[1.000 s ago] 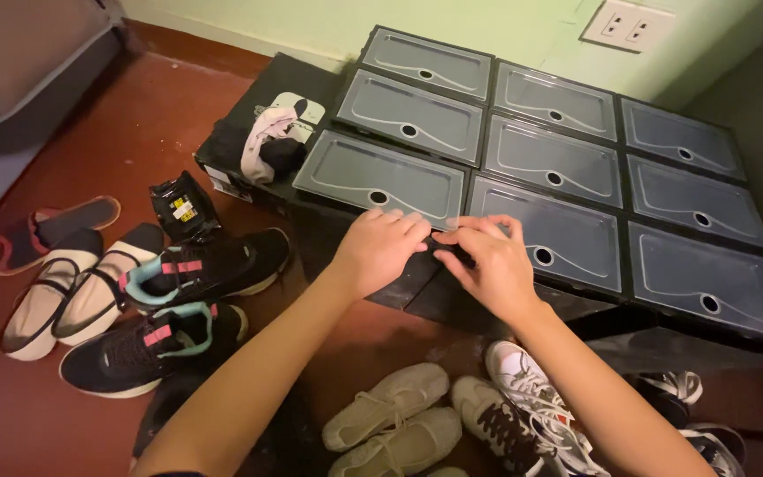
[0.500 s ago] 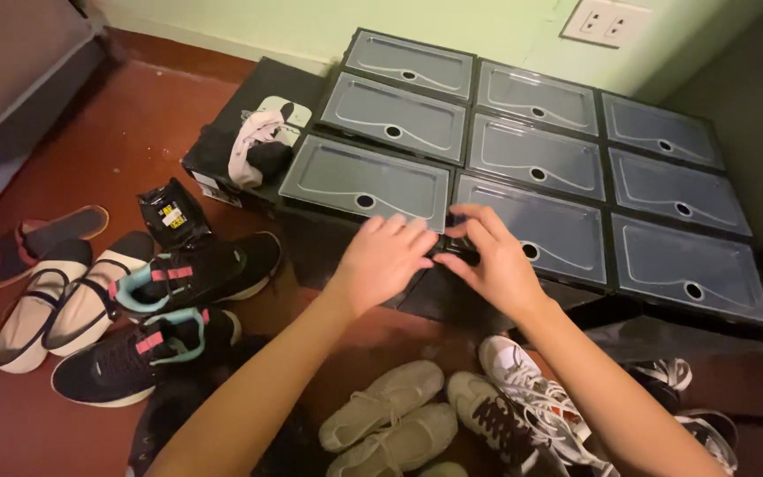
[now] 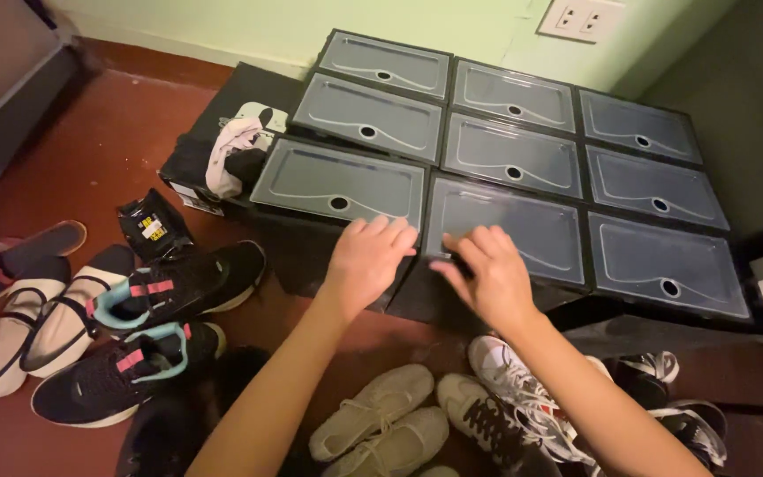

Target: Assembling and organizing plastic shoe storage containers on the bedroom floor.

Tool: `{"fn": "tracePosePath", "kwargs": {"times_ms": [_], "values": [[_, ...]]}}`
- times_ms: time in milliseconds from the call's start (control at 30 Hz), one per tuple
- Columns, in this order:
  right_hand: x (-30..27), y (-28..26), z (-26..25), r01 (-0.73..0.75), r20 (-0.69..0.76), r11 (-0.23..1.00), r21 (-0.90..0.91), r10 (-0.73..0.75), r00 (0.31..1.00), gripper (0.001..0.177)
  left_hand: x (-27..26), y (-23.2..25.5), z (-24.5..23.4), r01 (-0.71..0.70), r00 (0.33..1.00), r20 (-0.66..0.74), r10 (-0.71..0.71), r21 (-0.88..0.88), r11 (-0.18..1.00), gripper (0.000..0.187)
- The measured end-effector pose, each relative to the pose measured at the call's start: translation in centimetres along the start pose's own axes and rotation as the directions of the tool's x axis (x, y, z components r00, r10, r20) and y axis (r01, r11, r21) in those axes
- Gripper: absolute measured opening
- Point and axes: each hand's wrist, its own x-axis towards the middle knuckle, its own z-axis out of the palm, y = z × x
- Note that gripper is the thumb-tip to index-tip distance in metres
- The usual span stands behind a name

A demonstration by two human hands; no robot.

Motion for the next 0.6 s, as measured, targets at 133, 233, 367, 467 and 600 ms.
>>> {"fn": "tracePosePath", "kwargs": {"times_ms": [133, 233, 367, 467, 600], "values": [[-0.03, -0.40, 0.27, 0.014, -0.062, 0.998, -0.058, -0.018, 0.998, 0.036, 0.66, -0.65, 0.40, 0.014, 1.000, -0.013, -0.014, 0.009, 1.000, 0.021], [-0.02, -0.12, 0.04, 0.030, -0.060, 0.995, -0.091, -0.035, 0.998, 0.036, 0.38, -0.72, 0.59, -0.014, 1.000, 0.016, 0.014, 0.014, 1.000, 0.018], [0.02, -0.41, 0.33, 0.027, -0.059, 0.995, -0.100, -0.033, 0.998, 0.034, 0.16, -0.73, -0.02, 0.001, 1.000, -0.017, 0.000, 0.012, 1.000, 0.018], [0.00, -0.20, 0.40, 0.011, -0.057, 0.996, -0.090, -0.016, 0.998, 0.034, 0.41, -0.37, -0.08, 0.014, 1.000, -0.022, -0.014, -0.003, 1.000, 0.017], [0.17, -0.06, 0.26, 0.032, -0.085, 0.993, -0.111, -0.042, 0.995, 0.033, 0.42, -0.29, -0.20, 0.038, 0.999, -0.017, -0.038, -0.008, 0.999, 0.016]]}}
